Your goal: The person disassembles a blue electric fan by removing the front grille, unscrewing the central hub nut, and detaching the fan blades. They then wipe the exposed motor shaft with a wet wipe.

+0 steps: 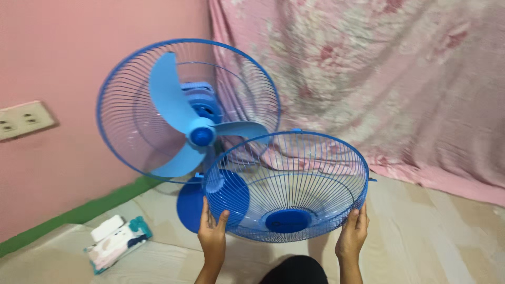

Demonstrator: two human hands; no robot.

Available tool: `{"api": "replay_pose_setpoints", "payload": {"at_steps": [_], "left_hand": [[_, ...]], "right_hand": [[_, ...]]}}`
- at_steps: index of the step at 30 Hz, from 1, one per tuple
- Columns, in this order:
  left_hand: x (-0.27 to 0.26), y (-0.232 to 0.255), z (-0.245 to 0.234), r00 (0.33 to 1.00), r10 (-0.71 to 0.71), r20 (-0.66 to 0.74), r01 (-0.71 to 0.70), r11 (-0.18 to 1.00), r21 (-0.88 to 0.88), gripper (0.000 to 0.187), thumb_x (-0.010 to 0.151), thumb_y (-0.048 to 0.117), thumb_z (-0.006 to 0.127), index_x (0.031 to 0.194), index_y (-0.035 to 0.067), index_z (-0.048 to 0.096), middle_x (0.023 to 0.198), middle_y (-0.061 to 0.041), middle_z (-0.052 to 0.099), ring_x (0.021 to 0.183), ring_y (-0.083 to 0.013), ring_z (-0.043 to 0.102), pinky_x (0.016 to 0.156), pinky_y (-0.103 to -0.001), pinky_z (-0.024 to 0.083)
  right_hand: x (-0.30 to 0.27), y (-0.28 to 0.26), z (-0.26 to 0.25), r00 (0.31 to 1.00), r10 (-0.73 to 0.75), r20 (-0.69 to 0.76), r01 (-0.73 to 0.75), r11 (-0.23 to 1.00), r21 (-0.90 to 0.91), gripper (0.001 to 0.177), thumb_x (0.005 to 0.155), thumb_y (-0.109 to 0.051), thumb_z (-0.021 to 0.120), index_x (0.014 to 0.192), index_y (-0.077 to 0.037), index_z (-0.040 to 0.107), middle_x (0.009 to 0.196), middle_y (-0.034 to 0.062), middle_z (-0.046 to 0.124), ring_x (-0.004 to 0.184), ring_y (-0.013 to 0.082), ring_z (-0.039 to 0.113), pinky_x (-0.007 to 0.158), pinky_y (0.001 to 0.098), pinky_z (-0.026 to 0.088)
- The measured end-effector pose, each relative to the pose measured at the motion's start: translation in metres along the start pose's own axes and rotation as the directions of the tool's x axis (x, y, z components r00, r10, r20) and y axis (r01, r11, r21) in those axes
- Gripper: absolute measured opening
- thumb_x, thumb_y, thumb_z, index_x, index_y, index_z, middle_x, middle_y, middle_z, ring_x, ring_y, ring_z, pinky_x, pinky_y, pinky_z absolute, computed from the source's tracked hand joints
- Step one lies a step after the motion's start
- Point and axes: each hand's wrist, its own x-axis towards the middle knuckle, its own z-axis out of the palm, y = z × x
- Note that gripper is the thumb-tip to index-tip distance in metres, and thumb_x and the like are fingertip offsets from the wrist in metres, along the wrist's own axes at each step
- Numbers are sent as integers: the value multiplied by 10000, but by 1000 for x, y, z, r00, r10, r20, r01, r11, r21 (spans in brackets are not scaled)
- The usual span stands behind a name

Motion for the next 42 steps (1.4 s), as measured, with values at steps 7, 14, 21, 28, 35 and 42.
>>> {"api": "replay_pose_setpoints", "payload": {"at_steps": [7,14,21,28,35,42], "left_hand": [[-6,-38,51,996,-52,72,46,996,81,850,875,129,753,1561,-50,284,1633,-251,302,1508,-289,316,1212,-382,270],[-17,-63,116,995,60,86,-86,935,344,810,871,252,790,1497,-81,400,1556,-270,450,1464,-307,422,1189,-384,309],[-18,-91,148,995,-85,58,55,915,400,850,835,401,772,1483,-45,452,1441,-268,561,1330,-328,576,1070,-361,444],[-6,-143,155,997,-72,17,52,846,530,810,868,429,750,1444,-73,480,1439,-285,553,1356,-369,544,1103,-379,432],[8,-180,150,988,-149,40,94,786,611,840,878,441,736,1466,-79,438,1472,-288,510,1388,-382,490,1132,-384,397],[25,-201,149,979,-201,41,136,784,606,886,792,407,789,1459,-66,449,1451,-268,543,1365,-369,532,1121,-386,421]], "right_hand": [[26,14,-56,991,-27,-133,3,984,-179,546,1126,-341,434,1583,-42,426,1347,108,463,1177,175,503,1013,307,424],[68,37,-110,964,-99,-245,46,976,-211,527,1119,-330,481,1535,-9,459,1405,139,464,1293,222,516,1086,338,411],[88,61,-135,940,-38,-340,-83,939,-334,560,1078,-385,561,1501,-19,530,1288,143,509,1175,236,559,1025,360,438],[102,83,-132,935,80,-345,-239,861,-448,645,1029,-490,583,1472,-22,554,1318,189,541,1187,288,567,1020,397,441],[123,114,-121,950,120,-288,-268,786,-557,740,972,-553,596,1479,-18,539,1343,241,543,1203,361,575,1015,439,456],[144,138,-104,984,45,-174,-154,708,-689,809,923,-579,649,1458,20,544,1345,311,555,1270,431,542,1056,488,438]]}}
